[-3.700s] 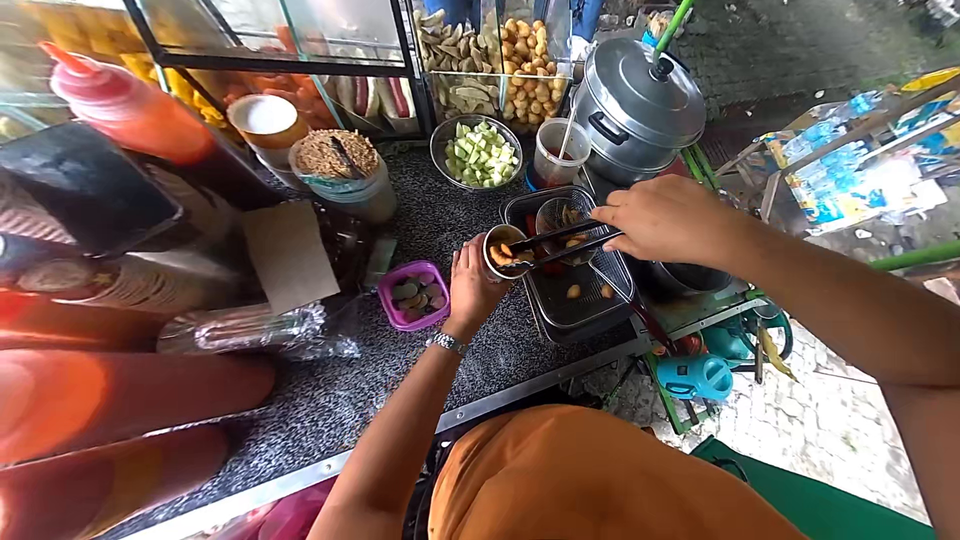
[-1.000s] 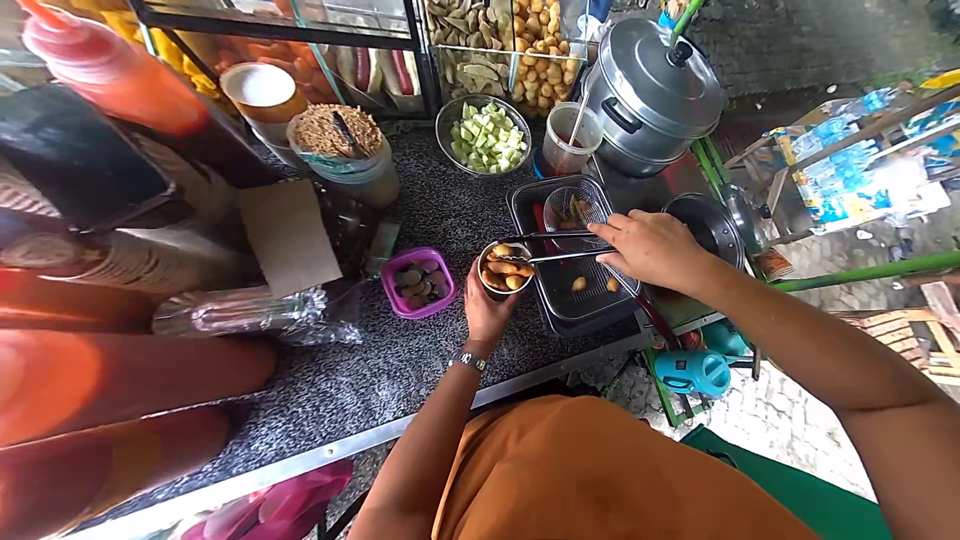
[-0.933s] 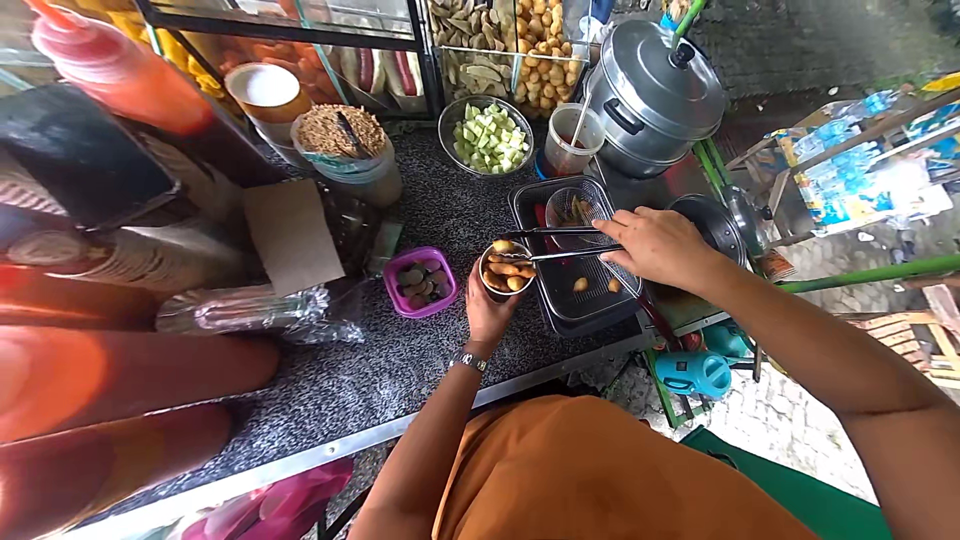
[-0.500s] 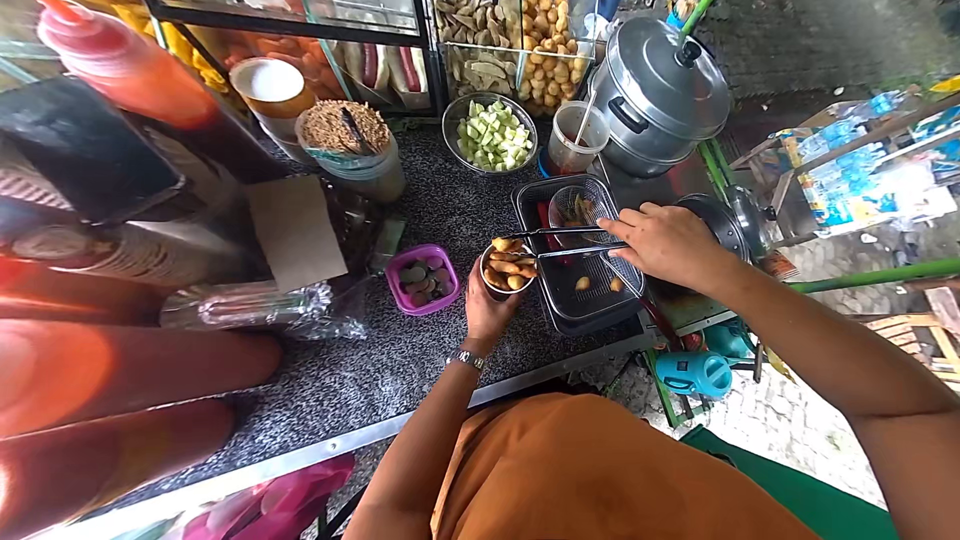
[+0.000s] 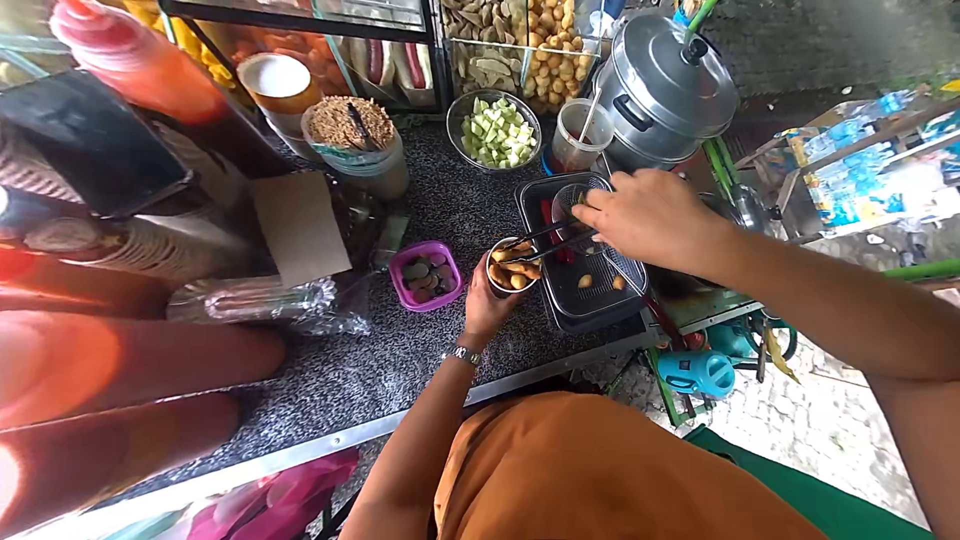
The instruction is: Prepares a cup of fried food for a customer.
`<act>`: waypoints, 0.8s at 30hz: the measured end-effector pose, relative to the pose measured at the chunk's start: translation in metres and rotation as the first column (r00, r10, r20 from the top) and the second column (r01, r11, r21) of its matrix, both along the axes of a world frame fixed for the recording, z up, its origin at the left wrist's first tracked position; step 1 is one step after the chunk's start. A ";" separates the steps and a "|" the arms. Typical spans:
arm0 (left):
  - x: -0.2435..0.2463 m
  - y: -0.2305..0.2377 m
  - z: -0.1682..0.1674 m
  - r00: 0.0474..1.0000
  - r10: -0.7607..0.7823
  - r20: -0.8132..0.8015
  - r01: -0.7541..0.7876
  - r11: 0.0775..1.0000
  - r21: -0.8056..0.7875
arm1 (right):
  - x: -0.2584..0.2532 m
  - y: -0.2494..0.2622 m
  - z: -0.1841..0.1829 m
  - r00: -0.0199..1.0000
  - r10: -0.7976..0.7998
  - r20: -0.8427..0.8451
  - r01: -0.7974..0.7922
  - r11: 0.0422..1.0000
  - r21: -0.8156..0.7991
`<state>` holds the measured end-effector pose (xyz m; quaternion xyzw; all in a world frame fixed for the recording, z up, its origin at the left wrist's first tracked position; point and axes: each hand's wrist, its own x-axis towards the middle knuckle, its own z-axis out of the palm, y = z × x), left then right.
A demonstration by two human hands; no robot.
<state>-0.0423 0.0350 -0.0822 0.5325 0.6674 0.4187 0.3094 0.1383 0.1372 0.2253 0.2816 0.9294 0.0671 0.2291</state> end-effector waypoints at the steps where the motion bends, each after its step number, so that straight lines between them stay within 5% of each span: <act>1: 0.001 0.000 -0.001 1.000 -0.006 -0.007 0.006 1.000 0.001 | -0.015 -0.002 0.005 0.999 -0.002 0.047 0.003 1.000 -0.022; 9: 0.002 0.000 0.001 1.000 0.005 0.029 -0.005 1.000 -0.018 | -0.078 -0.011 0.031 0.954 0.065 0.292 -0.052 0.997 -0.052; 15: 0.004 0.000 -0.003 0.999 0.017 0.041 -0.016 1.000 -0.022 | -0.050 0.003 0.047 0.957 -0.063 0.282 0.074 0.997 -0.028; 20: 0.010 0.000 -0.001 0.989 0.143 0.031 -0.144 0.989 0.023 | 0.005 -0.002 0.055 0.980 -0.177 0.090 0.179 0.984 -0.020; 24: 0.011 -0.003 -0.003 0.984 0.176 0.005 -0.176 0.984 0.038 | 0.058 -0.008 0.014 0.919 -0.345 0.191 0.358 0.933 -0.038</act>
